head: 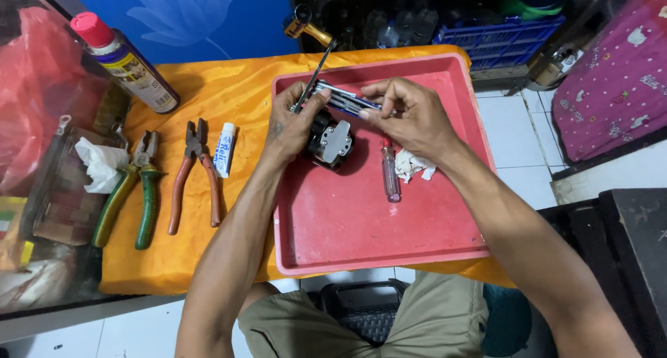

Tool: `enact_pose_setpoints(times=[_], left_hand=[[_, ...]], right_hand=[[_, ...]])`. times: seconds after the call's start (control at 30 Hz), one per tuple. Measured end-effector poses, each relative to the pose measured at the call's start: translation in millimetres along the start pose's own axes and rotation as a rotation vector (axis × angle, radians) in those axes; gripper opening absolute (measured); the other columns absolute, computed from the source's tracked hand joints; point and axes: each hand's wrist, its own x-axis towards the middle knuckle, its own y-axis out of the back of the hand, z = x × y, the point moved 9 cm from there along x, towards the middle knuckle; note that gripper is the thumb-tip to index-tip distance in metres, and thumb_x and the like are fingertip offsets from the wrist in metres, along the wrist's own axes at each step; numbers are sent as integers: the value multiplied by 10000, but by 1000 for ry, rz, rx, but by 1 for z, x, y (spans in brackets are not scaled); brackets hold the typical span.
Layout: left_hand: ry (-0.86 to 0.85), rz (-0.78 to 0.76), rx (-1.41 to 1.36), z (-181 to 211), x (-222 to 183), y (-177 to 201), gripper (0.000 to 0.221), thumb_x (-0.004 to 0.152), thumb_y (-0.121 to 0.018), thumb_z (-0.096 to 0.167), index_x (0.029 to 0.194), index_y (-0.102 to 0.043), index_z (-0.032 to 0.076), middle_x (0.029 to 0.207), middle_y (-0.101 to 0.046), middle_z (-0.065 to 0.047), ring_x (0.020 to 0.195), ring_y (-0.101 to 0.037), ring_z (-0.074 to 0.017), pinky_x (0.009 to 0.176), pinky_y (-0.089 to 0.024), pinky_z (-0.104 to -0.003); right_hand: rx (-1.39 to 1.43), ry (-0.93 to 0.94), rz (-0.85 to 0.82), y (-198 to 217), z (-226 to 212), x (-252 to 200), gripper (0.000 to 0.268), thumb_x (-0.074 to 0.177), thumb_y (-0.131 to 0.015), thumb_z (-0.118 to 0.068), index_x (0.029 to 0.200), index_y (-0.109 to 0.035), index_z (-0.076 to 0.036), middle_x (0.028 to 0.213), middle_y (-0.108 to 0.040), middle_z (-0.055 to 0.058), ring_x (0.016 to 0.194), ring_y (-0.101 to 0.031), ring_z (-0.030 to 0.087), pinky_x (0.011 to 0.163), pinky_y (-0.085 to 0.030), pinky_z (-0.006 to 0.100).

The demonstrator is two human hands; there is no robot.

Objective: Repairing and adjusting the internal components of a fishing reel using a screwdriver and a multi-tool.

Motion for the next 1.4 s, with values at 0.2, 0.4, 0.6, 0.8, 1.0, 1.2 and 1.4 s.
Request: enact_pose_setpoints(times=[0.2, 0.4, 0.6, 0.8, 1.0, 1.2, 1.4], left_hand=[[-20, 1, 28, -8, 4, 3, 325, 912, -788, 364, 789, -656, 93, 600, -575, -50, 561, -561, -115, 540, -456, -227], [-60, -17, -2, 0, 2, 2, 433, 996, -671, 449, 758, -616, 93, 582, -542, -28, 551, -515, -83, 528, -443, -189], [-28, -58, -156, -9, 8, -3, 412, 975, -714, 390, 709, -614, 91, 526, -544, -21, 443, -510, -70, 443, -443, -180], [29, -47, -384, -25, 11, 0, 385, 945, -731, 371, 721, -623, 77, 508, -534, -34, 396, -533, -74, 396, -462, -194], [-41, -65, -377, -2, 3, -1, 372, 939, -712, 367, 713, -610, 90, 503, -502, -11, 407, -532, -56, 391, -421, -177], [-149, -85, -311, 7, -1, -2, 344, 949, -711, 334, 710, -624, 102, 510, -503, -1, 450, -515, -53, 444, -406, -171], [-214, -208, -58, 42, -21, -22, 431, 1055, -545, 402, 812, -725, 95, 635, -664, -47, 633, -585, -106, 651, -466, -239]], right_hand=[[186, -112, -32, -2, -2, -6, 240, 890, -810, -26, 952, -582, 14, 1169, -674, 216, 1099, -690, 269, 812, -626, 327], [-72, 199, -44, -1, -30, -6, 155, 906, -841, -84, 1055, -800, -73, 1082, -720, 145, 1057, -721, 261, 894, -587, 376], [-19, 518, -11, -14, -66, -18, 139, 925, -757, 49, 1064, -764, 57, 1062, -707, 227, 1072, -728, 407, 903, -605, 492], [-59, 702, -82, -27, -67, -23, 474, 848, -862, -72, 1247, -674, 103, 1223, -642, 308, 1187, -650, 488, 986, -552, 574], [-465, 723, -81, -27, -45, -27, 399, 964, -765, -258, 1313, -713, -73, 1177, -657, 194, 987, -706, 390, 791, -592, 495], [-531, 860, 10, -22, -52, -37, 372, 1040, -612, -353, 1229, -737, -57, 964, -650, 141, 810, -680, 322, 703, -585, 439], [-435, 688, 276, 14, -54, -34, 551, 944, -701, -539, 1084, -731, -7, 1057, -678, 131, 951, -694, 324, 818, -584, 407]])
